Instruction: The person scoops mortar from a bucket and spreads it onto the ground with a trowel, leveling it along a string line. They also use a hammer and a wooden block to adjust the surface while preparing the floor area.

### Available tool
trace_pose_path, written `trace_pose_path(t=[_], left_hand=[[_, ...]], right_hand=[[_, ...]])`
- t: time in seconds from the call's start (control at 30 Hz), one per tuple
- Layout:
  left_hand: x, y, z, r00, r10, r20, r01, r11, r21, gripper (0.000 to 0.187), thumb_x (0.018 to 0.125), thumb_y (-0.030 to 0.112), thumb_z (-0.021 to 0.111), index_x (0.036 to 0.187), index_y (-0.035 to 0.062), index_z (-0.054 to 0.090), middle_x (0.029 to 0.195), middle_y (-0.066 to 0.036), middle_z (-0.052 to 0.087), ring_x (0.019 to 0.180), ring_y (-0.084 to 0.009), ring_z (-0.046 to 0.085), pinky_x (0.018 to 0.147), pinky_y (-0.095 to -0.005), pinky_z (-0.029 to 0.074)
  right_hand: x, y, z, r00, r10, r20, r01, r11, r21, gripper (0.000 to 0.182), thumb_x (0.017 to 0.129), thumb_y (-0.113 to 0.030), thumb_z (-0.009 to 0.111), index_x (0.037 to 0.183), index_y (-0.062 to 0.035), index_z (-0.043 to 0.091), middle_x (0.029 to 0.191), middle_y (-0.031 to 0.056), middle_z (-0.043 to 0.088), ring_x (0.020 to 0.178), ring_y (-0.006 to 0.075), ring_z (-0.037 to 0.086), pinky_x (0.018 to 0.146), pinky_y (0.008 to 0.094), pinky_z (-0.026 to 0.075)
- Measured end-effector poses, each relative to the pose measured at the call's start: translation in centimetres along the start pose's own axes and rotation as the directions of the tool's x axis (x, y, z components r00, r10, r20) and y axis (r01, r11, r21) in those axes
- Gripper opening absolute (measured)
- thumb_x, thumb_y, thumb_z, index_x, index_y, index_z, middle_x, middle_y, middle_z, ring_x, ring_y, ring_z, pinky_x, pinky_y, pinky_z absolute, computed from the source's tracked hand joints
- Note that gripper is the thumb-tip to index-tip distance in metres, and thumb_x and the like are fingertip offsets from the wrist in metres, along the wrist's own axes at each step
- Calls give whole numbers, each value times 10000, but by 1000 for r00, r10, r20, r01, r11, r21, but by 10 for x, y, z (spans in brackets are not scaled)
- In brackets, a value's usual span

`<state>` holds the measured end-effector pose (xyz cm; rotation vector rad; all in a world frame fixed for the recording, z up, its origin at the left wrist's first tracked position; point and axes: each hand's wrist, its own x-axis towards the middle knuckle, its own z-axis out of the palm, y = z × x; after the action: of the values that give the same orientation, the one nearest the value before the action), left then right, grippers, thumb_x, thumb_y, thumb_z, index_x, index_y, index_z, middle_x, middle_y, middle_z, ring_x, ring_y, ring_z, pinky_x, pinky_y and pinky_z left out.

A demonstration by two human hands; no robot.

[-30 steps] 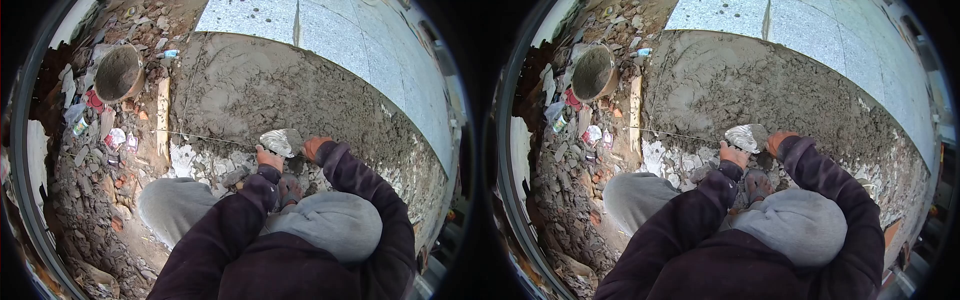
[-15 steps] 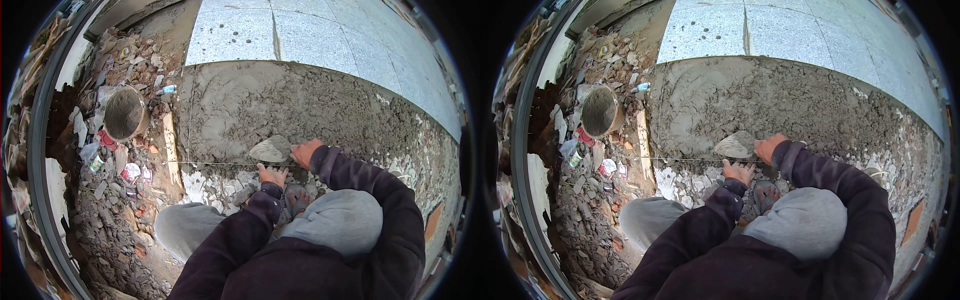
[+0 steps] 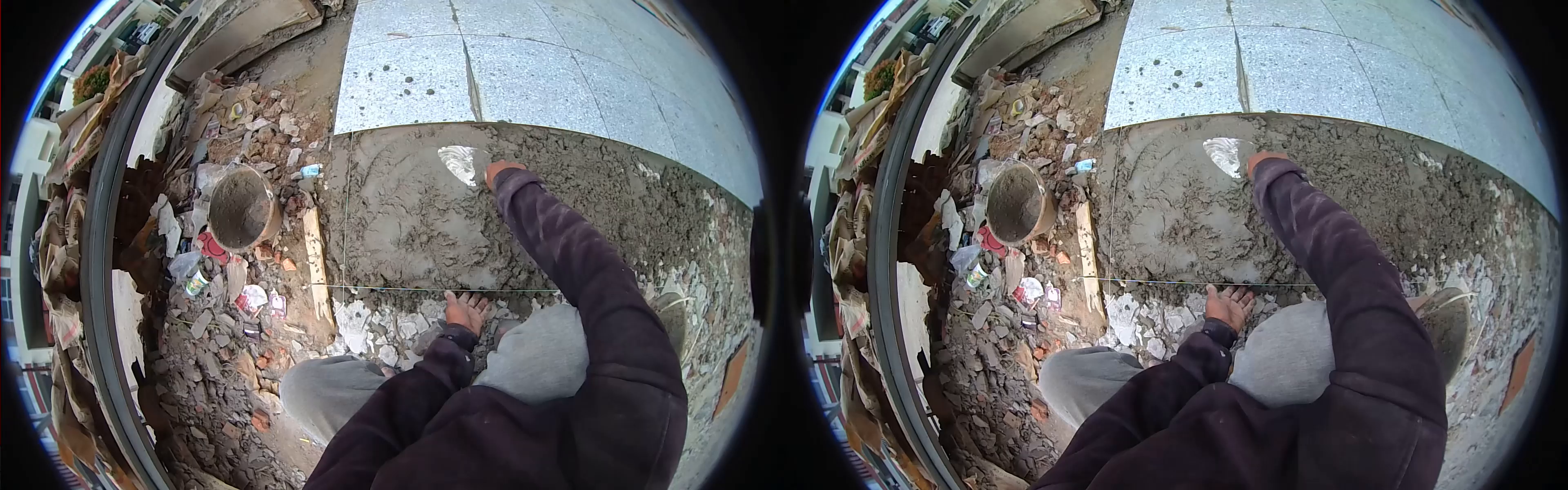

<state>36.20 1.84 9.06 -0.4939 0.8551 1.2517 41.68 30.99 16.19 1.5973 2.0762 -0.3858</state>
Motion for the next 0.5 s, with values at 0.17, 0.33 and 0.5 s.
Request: trace_pose_path(t=[0.17,0.33,0.5], left_hand=[[6,13,-18,997,44,-57,-47,997,-68,795,816,603,200,1292,-31,131,1304,-190,240,1146,-358,290,977,-450,207],[0,13,4,994,32,-108,-63,953,-296,811,813,592,250,1319,-3,32,1339,-183,170,1205,-337,229,1007,-448,130],[4,9,18,990,62,-123,-98,945,-311,834,813,580,275,1314,5,-63,1377,-178,48,1244,-332,153,1006,-451,148]], right_hand=[[9,13,35,992,-100,-81,108,990,95,315,807,-305,466,821,-27,612,810,134,611,719,268,590,604,376,451],[-115,-28,48,883,-298,364,228,948,222,417,804,-364,436,699,14,580,625,174,583,590,297,586,594,392,458],[-134,15,81,867,-436,240,452,892,-11,352,772,-316,444,784,6,586,785,236,570,801,378,546,707,442,430]])
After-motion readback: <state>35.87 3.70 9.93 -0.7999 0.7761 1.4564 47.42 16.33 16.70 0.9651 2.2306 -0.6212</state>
